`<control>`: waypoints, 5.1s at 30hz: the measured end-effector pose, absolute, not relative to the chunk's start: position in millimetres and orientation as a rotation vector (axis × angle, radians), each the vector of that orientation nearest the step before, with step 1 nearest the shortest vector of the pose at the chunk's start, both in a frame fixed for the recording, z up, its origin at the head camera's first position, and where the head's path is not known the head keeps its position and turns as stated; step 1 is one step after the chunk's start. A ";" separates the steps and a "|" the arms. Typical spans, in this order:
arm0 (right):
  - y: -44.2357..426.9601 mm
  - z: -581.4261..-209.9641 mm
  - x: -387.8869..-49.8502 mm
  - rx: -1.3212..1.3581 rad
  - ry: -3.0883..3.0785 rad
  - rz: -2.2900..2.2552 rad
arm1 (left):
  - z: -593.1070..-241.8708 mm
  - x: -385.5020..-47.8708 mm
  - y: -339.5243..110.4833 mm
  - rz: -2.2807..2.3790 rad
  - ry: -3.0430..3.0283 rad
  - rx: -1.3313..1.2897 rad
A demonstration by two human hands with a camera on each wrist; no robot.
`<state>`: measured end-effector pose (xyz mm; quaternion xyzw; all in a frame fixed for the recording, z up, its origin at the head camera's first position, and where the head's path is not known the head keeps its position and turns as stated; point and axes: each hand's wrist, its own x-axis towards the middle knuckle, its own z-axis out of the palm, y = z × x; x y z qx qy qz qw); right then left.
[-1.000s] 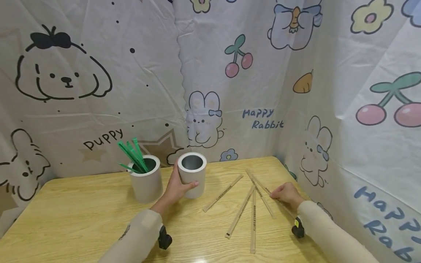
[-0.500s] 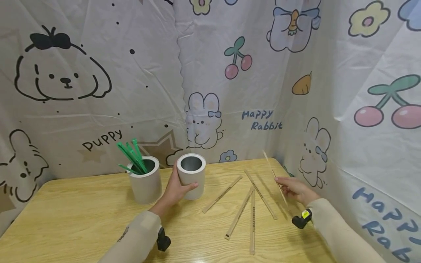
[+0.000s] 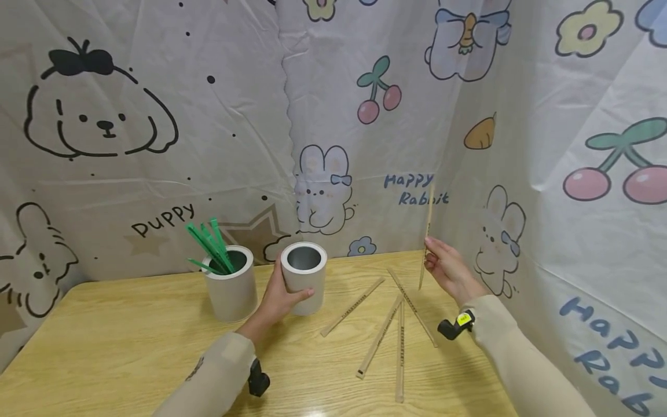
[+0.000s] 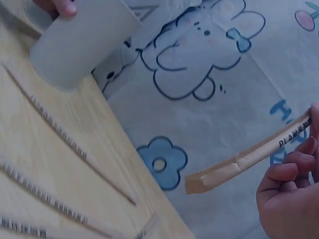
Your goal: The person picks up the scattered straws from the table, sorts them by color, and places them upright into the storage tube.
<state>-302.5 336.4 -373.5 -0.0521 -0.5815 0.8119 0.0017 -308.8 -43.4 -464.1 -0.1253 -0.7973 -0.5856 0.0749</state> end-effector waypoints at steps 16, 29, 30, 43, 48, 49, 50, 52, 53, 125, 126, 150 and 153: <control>238.8 -329.8 -331.0 -0.048 -1.438 2.673 | -463.0 -308.0 -47.0 -1.725 -2.464 -0.360; 149.3 -328.2 -347.4 -0.059 -1.365 2.703 | -461.3 -309.6 -43.6 -1.711 -2.477 -0.351; 143.0 -329.8 -348.4 -0.069 -1.374 2.697 | -461.4 -310.0 -43.3 -1.708 -2.479 -0.350; 96.2 -362.0 -356.9 -0.149 -1.759 2.362 | -460.7 -312.4 -43.6 -1.743 -2.489 -0.351; 98.5 -370.5 -351.7 -0.099 -2.009 2.118 | -462.1 -311.1 -46.0 -1.736 -2.498 -0.345; 100.2 -372.0 -350.7 -0.097 -2.048 2.087 | -462.6 -310.7 -46.7 -1.731 -2.496 -0.349; 102.0 -373.7 -349.8 -0.096 -2.082 2.065 | -462.6 -310.0 -47.2 -1.732 -2.496 -0.347; 106.4 -377.4 -349.1 -0.096 -2.139 2.036 | -463.0 -309.2 -48.0 -1.731 -2.493 -0.349; 108.7 -378.6 -349.1 -0.088 -2.158 2.028 | -463.1 -309.1 -48.2 -1.728 -2.491 -0.353; 349.7 -483.6 -294.2 -0.217 -2.868 1.082 | -460.1 -307.5 -48.4 -1.731 -2.514 -0.362; 350.2 -482.9 -293.9 -0.237 -2.857 1.108 | -459.9 -307.4 -48.3 -1.732 -2.514 -0.365; 304.7 -397.8 -311.0 -0.370 -2.331 1.914 | -459.4 -305.8 -50.9 -1.777 -2.485 -0.407; 291.4 -384.9 -314.7 -0.325 -2.197 2.024 | -459.9 -306.8 -50.1 -1.781 -2.482 -0.413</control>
